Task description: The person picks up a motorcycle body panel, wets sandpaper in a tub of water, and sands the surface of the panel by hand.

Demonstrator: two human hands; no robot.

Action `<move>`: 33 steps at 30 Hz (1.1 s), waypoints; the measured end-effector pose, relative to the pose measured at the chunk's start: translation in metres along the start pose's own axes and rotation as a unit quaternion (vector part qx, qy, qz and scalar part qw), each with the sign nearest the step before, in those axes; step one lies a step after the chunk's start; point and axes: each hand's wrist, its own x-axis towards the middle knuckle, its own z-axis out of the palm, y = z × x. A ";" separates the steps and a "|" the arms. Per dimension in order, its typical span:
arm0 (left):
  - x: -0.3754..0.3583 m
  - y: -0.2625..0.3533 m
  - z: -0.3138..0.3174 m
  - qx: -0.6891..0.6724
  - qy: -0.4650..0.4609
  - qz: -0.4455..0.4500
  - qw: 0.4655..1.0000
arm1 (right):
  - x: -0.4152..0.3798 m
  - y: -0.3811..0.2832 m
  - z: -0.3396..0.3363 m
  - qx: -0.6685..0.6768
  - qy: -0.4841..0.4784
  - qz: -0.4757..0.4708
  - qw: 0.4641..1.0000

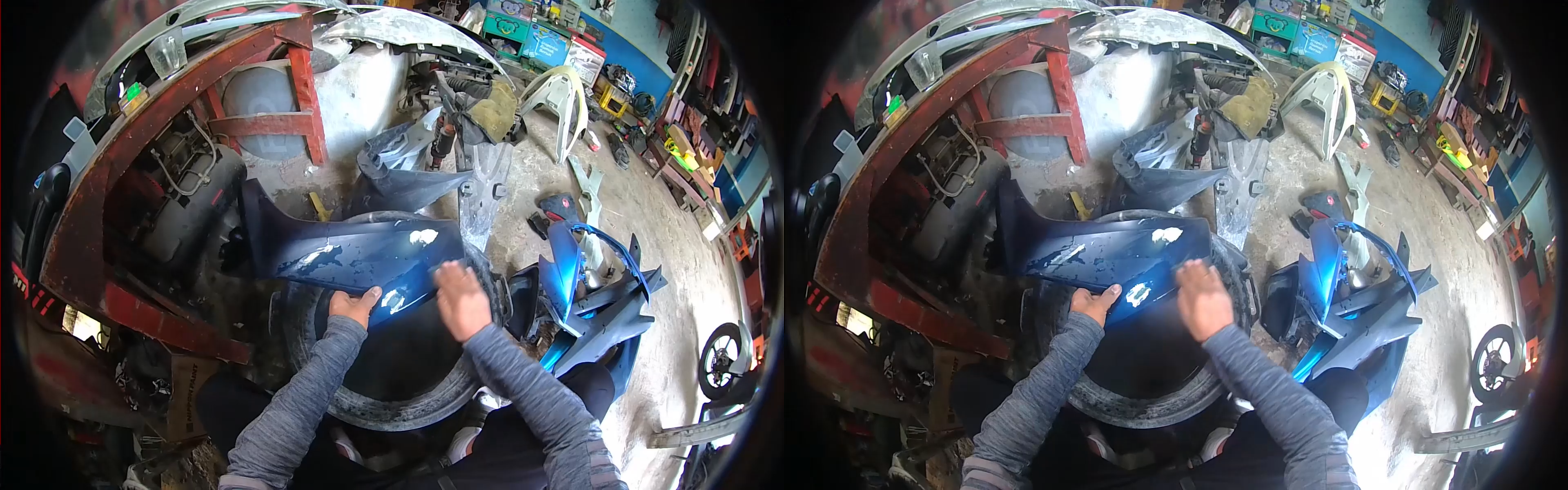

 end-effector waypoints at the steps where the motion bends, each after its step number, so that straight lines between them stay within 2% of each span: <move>1: -0.001 -0.001 0.002 -0.025 0.004 -0.005 1.000 | 0.003 0.009 0.003 0.003 0.040 0.020 0.999; 2: -0.001 -0.001 0.003 -0.027 0.004 -0.005 1.000 | -0.003 0.008 0.007 0.001 0.039 0.019 0.999; 4: 0.002 -0.002 0.002 0.010 0.007 0.007 1.000 | -0.016 -0.020 0.004 0.026 0.005 -0.064 0.998; 5: 0.002 -0.002 0.001 0.012 0.007 0.009 1.000 | -0.023 -0.028 0.005 0.069 0.003 -0.072 0.995; 8: 0.000 -0.003 -0.002 -0.022 0.002 0.010 1.000 | -0.007 0.000 0.005 0.025 0.017 -0.017 0.999; 9: 0.001 -0.003 -0.001 0.016 0.012 0.009 1.000 | -0.003 0.004 0.005 0.042 0.033 0.015 0.998; 10: 0.002 -0.003 0.001 0.055 0.021 0.009 0.998 | -0.007 0.000 0.006 0.041 0.032 0.015 0.999; 12: 0.005 0.002 -0.004 0.061 0.002 -0.004 0.998 | -0.020 -0.018 0.006 0.053 0.014 -0.060 0.997; 14: 0.008 0.001 -0.007 0.068 -0.015 -0.019 0.997 | -0.018 -0.013 0.005 0.069 0.016 -0.069 0.995; 16: 0.011 -0.006 -0.007 0.088 0.003 -0.010 0.996 | -0.001 0.012 0.006 0.025 0.032 0.012 0.999; 17: 0.010 -0.009 -0.007 0.088 0.004 -0.011 0.996 | 0.001 0.018 0.007 0.049 0.037 0.041 0.997; 18: 0.009 -0.009 -0.007 0.071 -0.001 -0.010 0.997 | -0.002 0.012 0.007 0.049 0.038 0.042 0.997; 20: 0.011 -0.009 -0.007 0.056 -0.009 -0.004 0.998 | -0.015 -0.014 0.006 0.028 0.016 -0.094 0.995; 22: 0.013 -0.011 -0.010 0.030 -0.040 0.009 0.999 | -0.015 -0.015 0.007 0.063 0.016 -0.098 0.993; 25: 0.012 -0.014 -0.008 0.062 -0.019 -0.015 0.998 | 0.009 0.017 0.010 0.015 0.050 0.020 0.998; 26: 0.011 -0.015 -0.007 0.061 -0.018 -0.016 0.998 | 0.004 0.015 0.012 0.015 0.050 0.019 0.998; 29: 0.016 -0.016 -0.007 0.114 -0.004 0.008 0.993 | -0.017 -0.017 0.008 0.048 0.003 -0.079 0.996; 31: 0.016 -0.020 -0.008 0.053 0.000 0.038 0.998 | -0.010 -0.008 0.010 0.051 0.008 -0.039 0.998; 33: 0.016 -0.020 -0.006 0.067 0.011 0.022 0.997 | 0.011 0.017 0.012 0.031 0.038 0.030 0.998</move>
